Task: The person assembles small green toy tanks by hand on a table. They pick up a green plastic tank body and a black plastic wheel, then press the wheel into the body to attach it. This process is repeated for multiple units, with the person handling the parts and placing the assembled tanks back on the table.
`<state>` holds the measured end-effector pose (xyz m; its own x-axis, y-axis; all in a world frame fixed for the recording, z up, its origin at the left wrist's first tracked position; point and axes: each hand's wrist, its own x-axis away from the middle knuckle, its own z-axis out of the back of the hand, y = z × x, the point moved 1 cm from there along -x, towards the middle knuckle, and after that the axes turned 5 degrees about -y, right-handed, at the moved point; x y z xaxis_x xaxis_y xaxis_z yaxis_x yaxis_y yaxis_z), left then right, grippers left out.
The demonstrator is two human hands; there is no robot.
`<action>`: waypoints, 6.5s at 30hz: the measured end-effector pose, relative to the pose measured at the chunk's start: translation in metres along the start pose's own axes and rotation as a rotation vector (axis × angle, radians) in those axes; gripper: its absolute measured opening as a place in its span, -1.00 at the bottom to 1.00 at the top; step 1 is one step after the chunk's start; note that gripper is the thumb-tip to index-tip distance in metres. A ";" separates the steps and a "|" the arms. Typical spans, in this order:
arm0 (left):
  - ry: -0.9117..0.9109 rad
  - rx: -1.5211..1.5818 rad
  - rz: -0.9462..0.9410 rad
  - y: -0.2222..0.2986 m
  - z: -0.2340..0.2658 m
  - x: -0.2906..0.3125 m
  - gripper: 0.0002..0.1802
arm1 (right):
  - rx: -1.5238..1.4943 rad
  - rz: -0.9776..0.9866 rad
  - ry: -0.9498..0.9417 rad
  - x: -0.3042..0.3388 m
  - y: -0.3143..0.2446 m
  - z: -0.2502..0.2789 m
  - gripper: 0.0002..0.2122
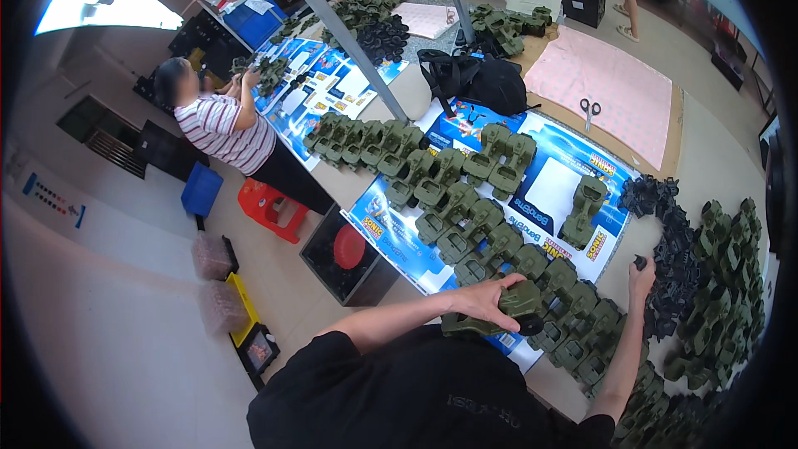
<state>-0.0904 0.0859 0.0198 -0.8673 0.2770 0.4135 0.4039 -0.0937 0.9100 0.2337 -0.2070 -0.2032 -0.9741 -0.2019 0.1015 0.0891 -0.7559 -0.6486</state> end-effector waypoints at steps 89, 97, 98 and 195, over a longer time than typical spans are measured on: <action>-0.279 -0.387 0.191 0.026 0.007 -0.013 0.12 | -1.150 -0.293 -0.329 0.267 -0.219 0.002 -0.45; -0.257 -0.509 0.221 0.037 0.004 -0.012 0.10 | -1.257 -0.367 -0.359 0.267 -0.225 0.003 -0.51; -0.255 -0.519 0.220 0.037 0.004 -0.012 0.10 | -1.270 -0.377 -0.353 0.267 -0.227 0.003 -0.52; -0.482 0.371 -0.079 0.012 0.038 -0.010 0.16 | -0.858 0.096 -0.494 0.241 -0.286 0.071 -0.43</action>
<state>-0.0656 0.1184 0.0255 -0.7045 0.6792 0.2057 0.4930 0.2598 0.8303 -0.0119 -0.0843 0.0604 -0.7572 -0.6228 0.1967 -0.2075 -0.0562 -0.9766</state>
